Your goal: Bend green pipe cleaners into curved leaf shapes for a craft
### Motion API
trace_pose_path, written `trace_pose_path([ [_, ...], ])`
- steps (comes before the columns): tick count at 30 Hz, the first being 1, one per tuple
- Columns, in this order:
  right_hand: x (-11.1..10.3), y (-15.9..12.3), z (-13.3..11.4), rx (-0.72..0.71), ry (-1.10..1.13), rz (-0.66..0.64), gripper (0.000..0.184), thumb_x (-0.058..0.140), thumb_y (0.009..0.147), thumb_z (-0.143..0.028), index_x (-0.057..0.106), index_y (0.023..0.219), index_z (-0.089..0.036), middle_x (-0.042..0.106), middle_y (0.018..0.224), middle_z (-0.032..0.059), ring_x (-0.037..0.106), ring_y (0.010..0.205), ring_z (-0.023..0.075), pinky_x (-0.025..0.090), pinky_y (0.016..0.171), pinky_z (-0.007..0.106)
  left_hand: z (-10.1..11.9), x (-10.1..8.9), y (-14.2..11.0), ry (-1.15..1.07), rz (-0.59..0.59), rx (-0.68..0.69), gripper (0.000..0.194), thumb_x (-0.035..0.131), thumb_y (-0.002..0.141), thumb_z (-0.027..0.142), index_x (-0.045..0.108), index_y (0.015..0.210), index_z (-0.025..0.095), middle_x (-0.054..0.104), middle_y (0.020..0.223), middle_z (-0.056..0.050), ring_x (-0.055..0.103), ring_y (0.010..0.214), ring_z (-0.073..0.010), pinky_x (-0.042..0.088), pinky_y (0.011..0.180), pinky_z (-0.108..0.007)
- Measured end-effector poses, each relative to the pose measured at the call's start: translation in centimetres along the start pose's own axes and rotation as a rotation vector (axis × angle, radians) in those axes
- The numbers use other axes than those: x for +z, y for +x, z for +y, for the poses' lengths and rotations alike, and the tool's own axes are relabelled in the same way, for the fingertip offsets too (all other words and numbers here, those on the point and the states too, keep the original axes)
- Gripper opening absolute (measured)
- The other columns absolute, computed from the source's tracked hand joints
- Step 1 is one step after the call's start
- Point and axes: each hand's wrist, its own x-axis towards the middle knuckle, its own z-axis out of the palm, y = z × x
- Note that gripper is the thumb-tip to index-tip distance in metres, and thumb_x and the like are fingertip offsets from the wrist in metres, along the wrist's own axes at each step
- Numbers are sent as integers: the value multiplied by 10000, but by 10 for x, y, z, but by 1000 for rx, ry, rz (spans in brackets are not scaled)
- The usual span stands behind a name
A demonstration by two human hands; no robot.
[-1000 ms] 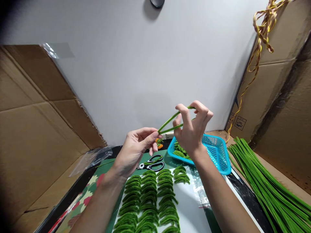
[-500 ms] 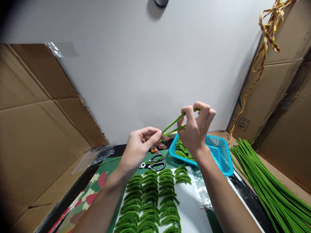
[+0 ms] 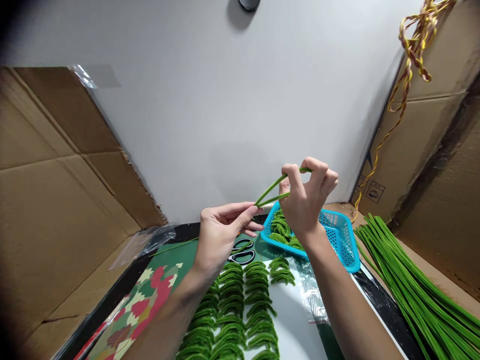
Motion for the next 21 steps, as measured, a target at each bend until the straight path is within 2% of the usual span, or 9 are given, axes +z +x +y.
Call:
trace_pose_path([
  [4, 1, 1, -1, 5, 24, 19, 194, 584, 787, -62, 613, 870, -235, 442, 1060, 68, 402, 982, 244, 343, 851, 421, -6, 2, 0, -11, 33, 12, 271, 859, 820, 351, 836, 959, 120, 832, 889, -128, 786, 642, -206, 625, 517, -257],
  [9, -1, 0, -4, 22, 56, -10, 169, 608, 783, -94, 625, 883, -229, 448, 1069, 74, 435, 991, 252, 367, 848, 426, -11, -4, 5, 15, 87, 62, 257, 856, 825, 359, 845, 967, 145, 826, 853, -105, 750, 582, -164, 544, 430, -201],
  [14, -1, 0, -6, 59, 60, -18, 162, 600, 786, -114, 623, 889, -238, 447, 1069, 73, 446, 993, 258, 375, 865, 443, -8, -5, 5, 24, 22, 20, 278, 854, 824, 368, 832, 961, 126, 823, 865, -122, 769, 601, -194, 567, 434, -222],
  [21, -3, 0, -7, 69, 10, -35, 146, 618, 770, -150, 649, 892, -225, 472, 1088, 95, 423, 1003, 277, 372, 853, 458, -9, -3, 4, 23, -11, -8, 332, 840, 835, 415, 814, 987, 121, 826, 950, -157, 783, 628, -213, 549, 420, -220],
])
